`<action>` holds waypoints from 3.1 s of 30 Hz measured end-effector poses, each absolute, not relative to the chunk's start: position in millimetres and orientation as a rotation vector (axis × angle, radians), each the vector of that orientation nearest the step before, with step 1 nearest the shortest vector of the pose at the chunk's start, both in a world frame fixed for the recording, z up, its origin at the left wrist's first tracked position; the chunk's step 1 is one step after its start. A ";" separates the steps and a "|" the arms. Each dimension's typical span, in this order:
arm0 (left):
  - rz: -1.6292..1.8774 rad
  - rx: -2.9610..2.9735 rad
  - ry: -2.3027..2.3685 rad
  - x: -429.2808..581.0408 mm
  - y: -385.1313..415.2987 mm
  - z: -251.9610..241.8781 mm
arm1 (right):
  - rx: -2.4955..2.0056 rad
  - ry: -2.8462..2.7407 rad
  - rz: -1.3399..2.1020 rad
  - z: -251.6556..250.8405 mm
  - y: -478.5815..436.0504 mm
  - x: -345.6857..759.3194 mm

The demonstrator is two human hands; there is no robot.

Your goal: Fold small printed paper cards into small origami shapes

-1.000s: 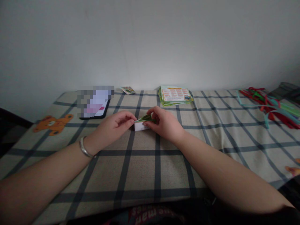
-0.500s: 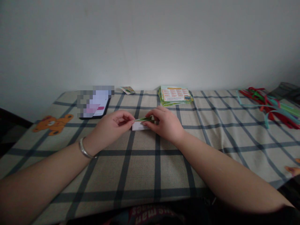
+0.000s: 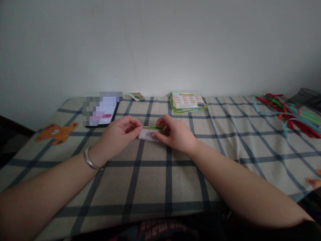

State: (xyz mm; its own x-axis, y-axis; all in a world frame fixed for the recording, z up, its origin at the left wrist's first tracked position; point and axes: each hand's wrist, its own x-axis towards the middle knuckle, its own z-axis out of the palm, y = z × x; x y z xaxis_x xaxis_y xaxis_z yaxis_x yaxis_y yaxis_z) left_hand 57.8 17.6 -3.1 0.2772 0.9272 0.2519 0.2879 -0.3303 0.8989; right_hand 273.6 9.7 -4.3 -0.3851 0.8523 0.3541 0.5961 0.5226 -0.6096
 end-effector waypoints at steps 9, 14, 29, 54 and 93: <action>1.062 1.812 1.067 57.1 19.3 -7.1 | -1.140 -1.985 0.563 -11.1 11.1 271.2; 1.068 1.736 0.961 59.3 18.4 -8.1 | -1.104 -1.961 0.561 -11.8 10.0 271.4; 1.090 1.724 1.030 58.6 19.1 -6.0 | -1.127 -2.058 0.576 -4.5 8.2 272.7; 1.211 1.607 1.032 58.9 20.4 -5.1 | -1.097 -1.842 0.804 -10.5 10.4 268.8; 1.159 1.584 1.076 57.5 19.8 -5.3 | -1.092 -1.902 0.555 -10.0 9.4 271.5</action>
State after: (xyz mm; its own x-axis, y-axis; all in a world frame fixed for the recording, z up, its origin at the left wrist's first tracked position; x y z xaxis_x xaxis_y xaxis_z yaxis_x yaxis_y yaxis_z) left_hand 57.5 19.8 -5.3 0.1916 0.9574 0.2159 0.1439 -0.2450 0.9588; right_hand 271.5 9.4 -10.0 -0.2564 0.8537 0.4532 0.4759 0.5196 -0.7096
